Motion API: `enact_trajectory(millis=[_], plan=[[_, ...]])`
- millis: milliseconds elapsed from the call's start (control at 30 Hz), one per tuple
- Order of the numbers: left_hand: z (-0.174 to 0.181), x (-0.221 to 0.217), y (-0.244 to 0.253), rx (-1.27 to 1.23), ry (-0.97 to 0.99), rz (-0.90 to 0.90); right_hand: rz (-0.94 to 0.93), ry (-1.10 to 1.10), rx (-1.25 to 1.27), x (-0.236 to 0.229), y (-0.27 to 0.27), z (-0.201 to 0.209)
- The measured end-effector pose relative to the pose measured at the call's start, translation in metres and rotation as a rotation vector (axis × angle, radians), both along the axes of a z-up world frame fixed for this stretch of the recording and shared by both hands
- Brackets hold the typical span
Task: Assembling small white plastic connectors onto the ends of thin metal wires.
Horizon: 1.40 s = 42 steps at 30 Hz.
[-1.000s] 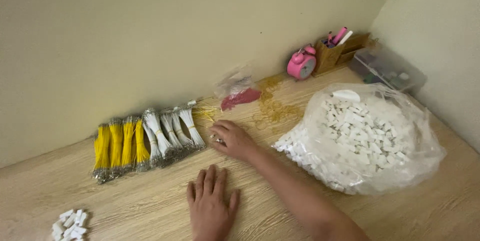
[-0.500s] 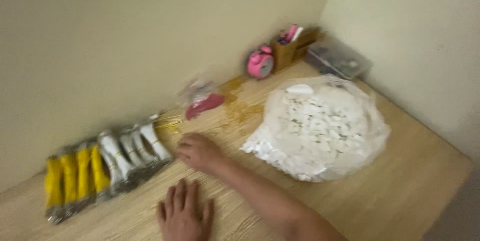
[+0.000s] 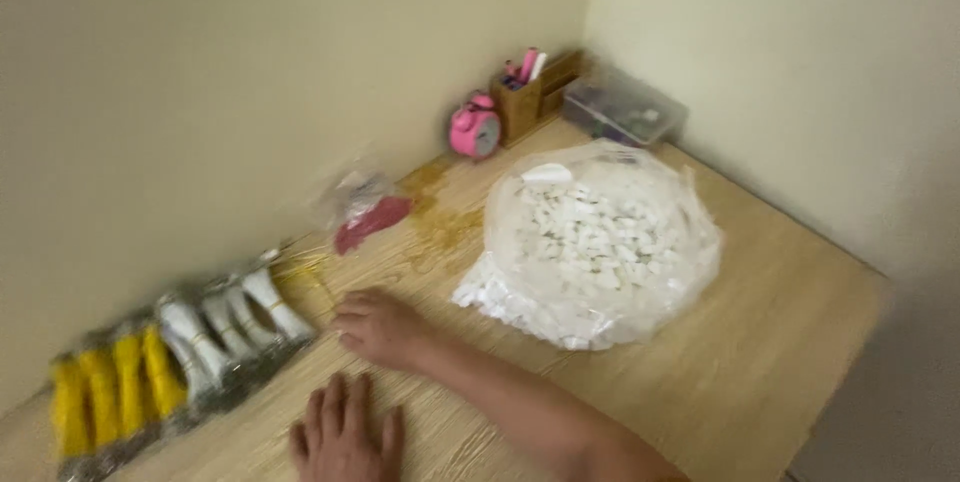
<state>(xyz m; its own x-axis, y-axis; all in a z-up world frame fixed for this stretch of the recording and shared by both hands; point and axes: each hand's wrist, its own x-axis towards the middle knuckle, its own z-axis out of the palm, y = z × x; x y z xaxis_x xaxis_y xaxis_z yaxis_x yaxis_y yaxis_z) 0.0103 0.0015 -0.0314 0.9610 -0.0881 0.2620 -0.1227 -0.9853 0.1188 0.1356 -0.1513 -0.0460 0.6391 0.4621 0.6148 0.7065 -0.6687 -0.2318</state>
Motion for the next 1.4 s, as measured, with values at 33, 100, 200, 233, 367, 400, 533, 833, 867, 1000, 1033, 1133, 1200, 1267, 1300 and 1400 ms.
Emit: enact_trajectory(millis=[33,100,200,233,367,400,533,833,867,1000,1033,1133,1200,1267,1300,1400], plan=[[0.009,-0.004,0.002,0.031,0.053,0.031,0.022,-0.070,-0.092,0.005,0.006,-0.011],[0.028,-0.010,-0.003,-0.012,0.077,-0.019,0.077,-0.026,-0.060,0.000,-0.003,-0.010],[0.043,-0.018,0.000,-0.115,0.092,-0.086,0.118,0.056,-0.045,-0.017,-0.001,0.000],[0.044,-0.017,-0.003,-0.174,0.067,-0.135,0.073,0.075,-0.064,-0.022,-0.007,0.006],[0.059,-0.022,-0.002,-0.238,0.110,-0.083,0.114,0.349,0.163,-0.046,-0.009,0.017],[0.062,-0.024,-0.001,-0.239,0.086,-0.110,0.066,0.406,0.153,-0.048,-0.009,0.019],[0.063,-0.025,-0.002,-0.274,0.095,-0.131,-0.022,0.317,0.145,-0.042,-0.006,0.021],[0.053,-0.029,0.004,-0.490,-0.053,-0.101,0.087,0.280,-0.031,-0.043,-0.005,0.021],[0.055,-0.030,0.005,-0.490,-0.057,-0.087,0.101,0.280,-0.034,-0.043,-0.003,0.020],[0.058,-0.032,0.008,-0.565,-0.063,-0.085,0.093,0.361,-0.033,-0.045,0.006,0.025],[0.059,-0.032,0.007,-0.565,-0.057,-0.098,0.053,0.408,-0.013,-0.047,0.007,0.029],[0.055,-0.030,0.008,-0.569,-0.064,-0.099,0.046,0.340,-0.053,-0.044,0.016,0.017],[0.051,-0.029,0.007,-0.620,-0.114,-0.095,0.056,0.349,-0.041,-0.050,0.026,0.016],[0.043,-0.030,0.009,-0.669,-0.166,-0.087,0.070,0.357,-0.029,-0.059,0.036,0.020],[0.039,-0.031,0.010,-0.744,-0.212,-0.094,0.092,0.395,-0.010,-0.065,0.041,0.026],[0.035,-0.035,0.016,-0.863,-0.252,-0.083,0.113,0.667,0.187,-0.075,0.050,0.021]])
